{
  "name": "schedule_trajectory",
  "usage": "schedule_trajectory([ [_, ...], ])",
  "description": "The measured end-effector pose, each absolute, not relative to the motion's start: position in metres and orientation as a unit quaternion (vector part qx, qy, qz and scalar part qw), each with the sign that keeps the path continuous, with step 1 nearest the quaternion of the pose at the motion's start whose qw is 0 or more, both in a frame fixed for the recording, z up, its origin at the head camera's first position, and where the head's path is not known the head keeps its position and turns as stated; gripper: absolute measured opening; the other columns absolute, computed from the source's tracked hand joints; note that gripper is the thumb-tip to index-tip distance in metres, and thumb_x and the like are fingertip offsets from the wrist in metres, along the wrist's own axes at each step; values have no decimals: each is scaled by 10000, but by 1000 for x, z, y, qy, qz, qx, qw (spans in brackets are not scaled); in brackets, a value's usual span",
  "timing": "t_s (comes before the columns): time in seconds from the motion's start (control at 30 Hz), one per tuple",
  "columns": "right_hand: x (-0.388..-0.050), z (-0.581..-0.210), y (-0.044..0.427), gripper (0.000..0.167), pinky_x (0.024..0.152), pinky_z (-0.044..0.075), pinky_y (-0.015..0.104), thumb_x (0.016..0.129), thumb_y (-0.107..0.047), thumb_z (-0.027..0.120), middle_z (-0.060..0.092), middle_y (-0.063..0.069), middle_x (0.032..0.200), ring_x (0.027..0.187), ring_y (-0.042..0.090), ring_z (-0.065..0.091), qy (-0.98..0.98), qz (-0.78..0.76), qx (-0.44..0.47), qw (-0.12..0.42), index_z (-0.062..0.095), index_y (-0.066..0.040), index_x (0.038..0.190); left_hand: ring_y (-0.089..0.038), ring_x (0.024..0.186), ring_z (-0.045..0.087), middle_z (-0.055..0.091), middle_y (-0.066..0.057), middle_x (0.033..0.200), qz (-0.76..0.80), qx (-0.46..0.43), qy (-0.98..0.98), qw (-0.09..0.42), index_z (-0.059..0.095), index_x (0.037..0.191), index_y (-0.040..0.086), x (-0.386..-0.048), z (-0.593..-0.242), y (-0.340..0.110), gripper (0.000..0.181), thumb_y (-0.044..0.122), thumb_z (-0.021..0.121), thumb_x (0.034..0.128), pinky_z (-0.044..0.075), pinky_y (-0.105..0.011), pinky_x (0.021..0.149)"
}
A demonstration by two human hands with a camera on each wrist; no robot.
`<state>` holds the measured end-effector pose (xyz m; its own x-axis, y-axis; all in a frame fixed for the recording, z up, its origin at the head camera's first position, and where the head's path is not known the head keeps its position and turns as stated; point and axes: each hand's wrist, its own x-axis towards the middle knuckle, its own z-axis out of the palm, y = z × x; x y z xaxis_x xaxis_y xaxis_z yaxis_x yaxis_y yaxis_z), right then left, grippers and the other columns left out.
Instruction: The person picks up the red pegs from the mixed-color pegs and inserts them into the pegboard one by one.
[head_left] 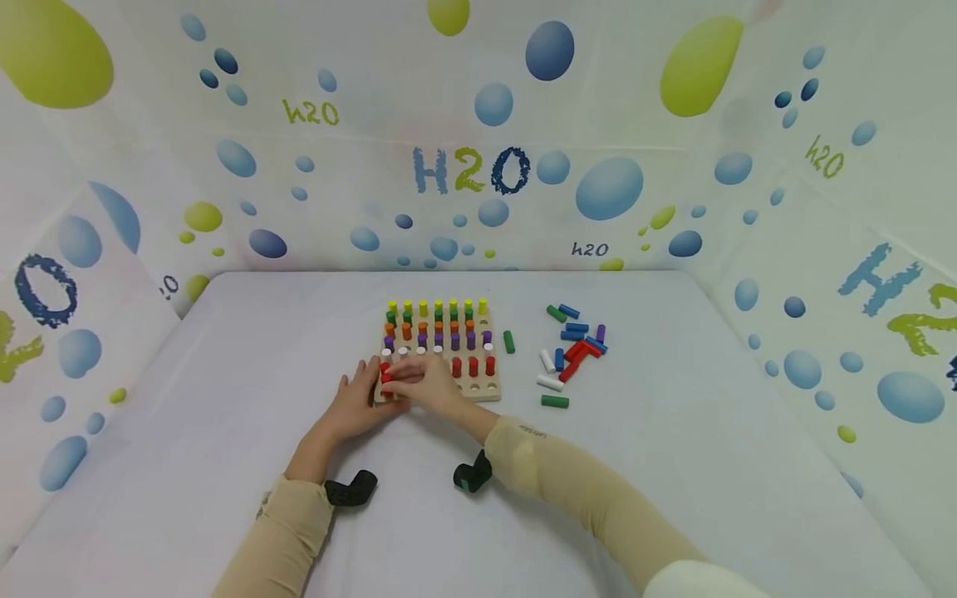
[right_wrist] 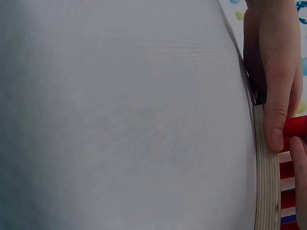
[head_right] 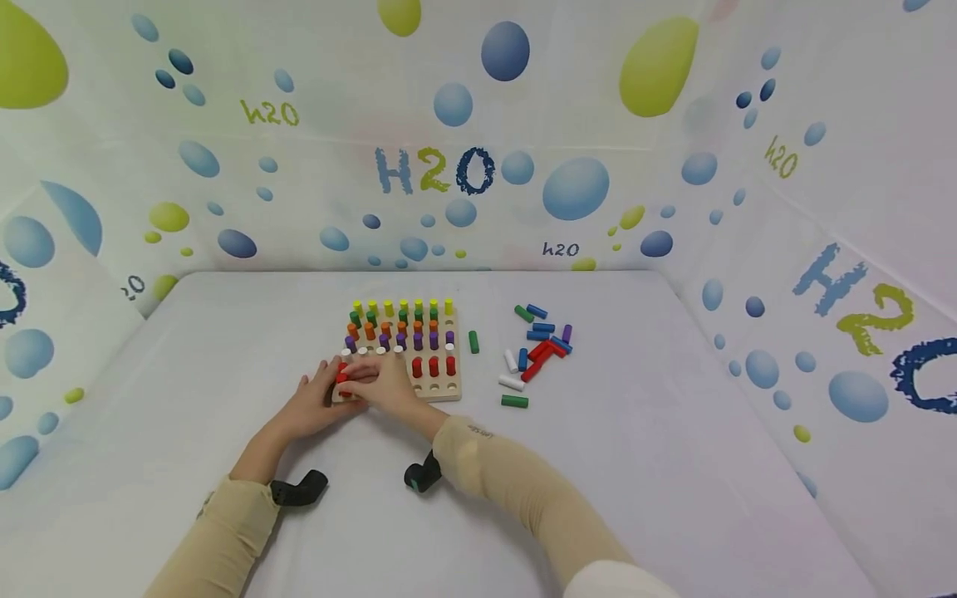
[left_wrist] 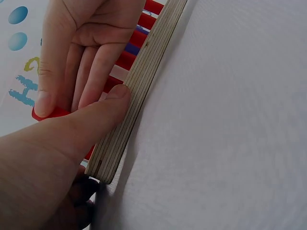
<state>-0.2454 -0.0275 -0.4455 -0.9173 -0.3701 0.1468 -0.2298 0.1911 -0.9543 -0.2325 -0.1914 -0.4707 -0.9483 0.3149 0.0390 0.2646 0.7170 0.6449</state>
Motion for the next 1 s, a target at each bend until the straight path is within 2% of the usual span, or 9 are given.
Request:
schedule_trajectory([
  [0.27, -231, -425, -29, 169, 671, 526, 191, 790, 34, 674, 671, 211, 926, 846, 265, 668, 770, -601, -205, 55, 659, 106, 942, -463, 1337, 50, 149, -288, 1459, 346, 155, 925, 37, 163, 1424, -70, -231, -472, -192, 950, 452, 657, 802, -32, -629, 1025],
  [0.37, -231, -426, -31, 176, 674, 526, 193, 788, 30, 678, 676, 192, 924, 837, 237, 671, 772, -600, -206, 53, 661, 100, 949, -465, 1335, 55, 154, -293, 1456, 343, 155, 926, 36, 172, 1422, -71, -230, -472, -192, 937, 439, 659, 805, -29, -628, 1026],
  [0.57, -247, -451, -36, 169, 683, 519, 173, 788, -49, 702, 696, 82, 911, 797, 86, 663, 786, -584, -200, 49, 686, 8, 947, -463, 1336, 55, 152, -292, 1456, 340, 151, 928, 35, 163, 1421, -78, -231, -472, -192, 935, 421, 662, 808, -26, -628, 1026],
  [1.0, -247, -442, -35, 153, 674, 519, 171, 787, -71, 710, 698, 58, 897, 782, 68, 655, 803, -563, -183, 71, 687, -22, 930, -459, 1338, 58, 158, -293, 1454, 339, 152, 928, 37, 154, 1418, -88, -231, -469, -191, 933, 403, 664, 811, -22, -624, 1029],
])
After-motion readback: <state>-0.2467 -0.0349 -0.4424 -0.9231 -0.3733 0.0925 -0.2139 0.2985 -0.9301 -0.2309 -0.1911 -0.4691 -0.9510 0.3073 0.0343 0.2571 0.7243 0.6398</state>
